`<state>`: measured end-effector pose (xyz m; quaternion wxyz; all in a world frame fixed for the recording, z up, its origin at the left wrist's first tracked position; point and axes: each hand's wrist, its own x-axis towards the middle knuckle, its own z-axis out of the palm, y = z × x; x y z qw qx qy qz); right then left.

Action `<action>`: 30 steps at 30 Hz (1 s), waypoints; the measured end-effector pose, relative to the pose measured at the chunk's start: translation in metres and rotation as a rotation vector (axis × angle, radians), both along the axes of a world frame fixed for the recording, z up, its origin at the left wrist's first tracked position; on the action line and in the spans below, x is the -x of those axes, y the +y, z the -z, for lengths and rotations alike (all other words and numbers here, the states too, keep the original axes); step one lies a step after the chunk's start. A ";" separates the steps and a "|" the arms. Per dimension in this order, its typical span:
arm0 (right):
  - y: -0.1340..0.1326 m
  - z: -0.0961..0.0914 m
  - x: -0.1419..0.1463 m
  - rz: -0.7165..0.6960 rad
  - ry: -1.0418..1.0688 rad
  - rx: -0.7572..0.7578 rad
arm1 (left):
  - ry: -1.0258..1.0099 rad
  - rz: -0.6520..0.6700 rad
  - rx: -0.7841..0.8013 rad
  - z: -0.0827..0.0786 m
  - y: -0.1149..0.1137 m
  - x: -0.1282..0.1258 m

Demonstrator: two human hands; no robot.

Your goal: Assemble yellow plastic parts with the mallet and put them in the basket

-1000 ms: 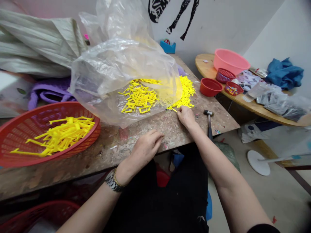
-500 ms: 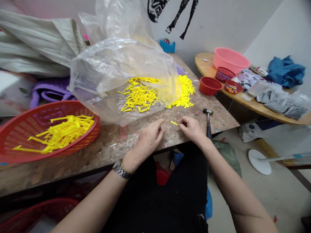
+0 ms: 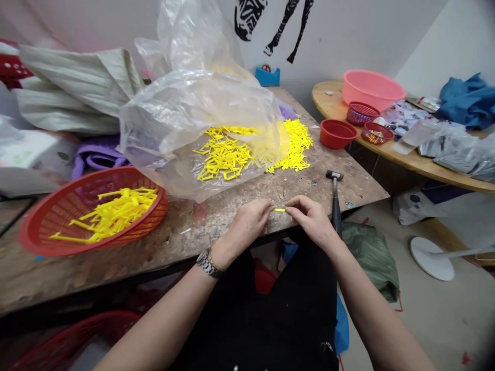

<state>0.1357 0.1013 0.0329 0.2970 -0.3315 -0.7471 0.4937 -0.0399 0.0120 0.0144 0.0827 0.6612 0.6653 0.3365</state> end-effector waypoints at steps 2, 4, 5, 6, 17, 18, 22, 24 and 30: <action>-0.003 0.008 0.002 0.052 0.148 0.168 | -0.048 -0.025 -0.019 -0.003 0.000 -0.001; -0.008 0.015 0.005 0.112 0.265 0.315 | -0.097 -0.041 -0.031 -0.008 0.000 -0.004; -0.010 0.018 0.007 0.139 0.309 0.374 | -0.123 -0.046 -0.030 -0.009 -0.001 -0.006; -0.013 0.020 0.008 0.160 0.343 0.420 | -0.148 -0.049 -0.030 -0.011 -0.001 -0.007; -0.026 0.031 0.014 0.181 0.448 0.401 | -0.186 0.054 0.012 -0.011 -0.002 -0.022; -0.026 0.031 0.013 0.187 0.444 0.388 | -0.167 0.054 0.014 -0.013 -0.001 -0.019; -0.024 0.028 0.006 0.209 0.399 0.328 | 0.011 -0.035 -0.035 -0.026 0.007 0.009; -0.023 0.027 0.002 0.220 0.385 0.294 | 0.161 -0.127 -0.016 -0.033 0.014 0.030; -0.027 0.027 -0.005 0.229 0.350 0.202 | 0.470 -0.398 0.263 -0.038 0.035 0.081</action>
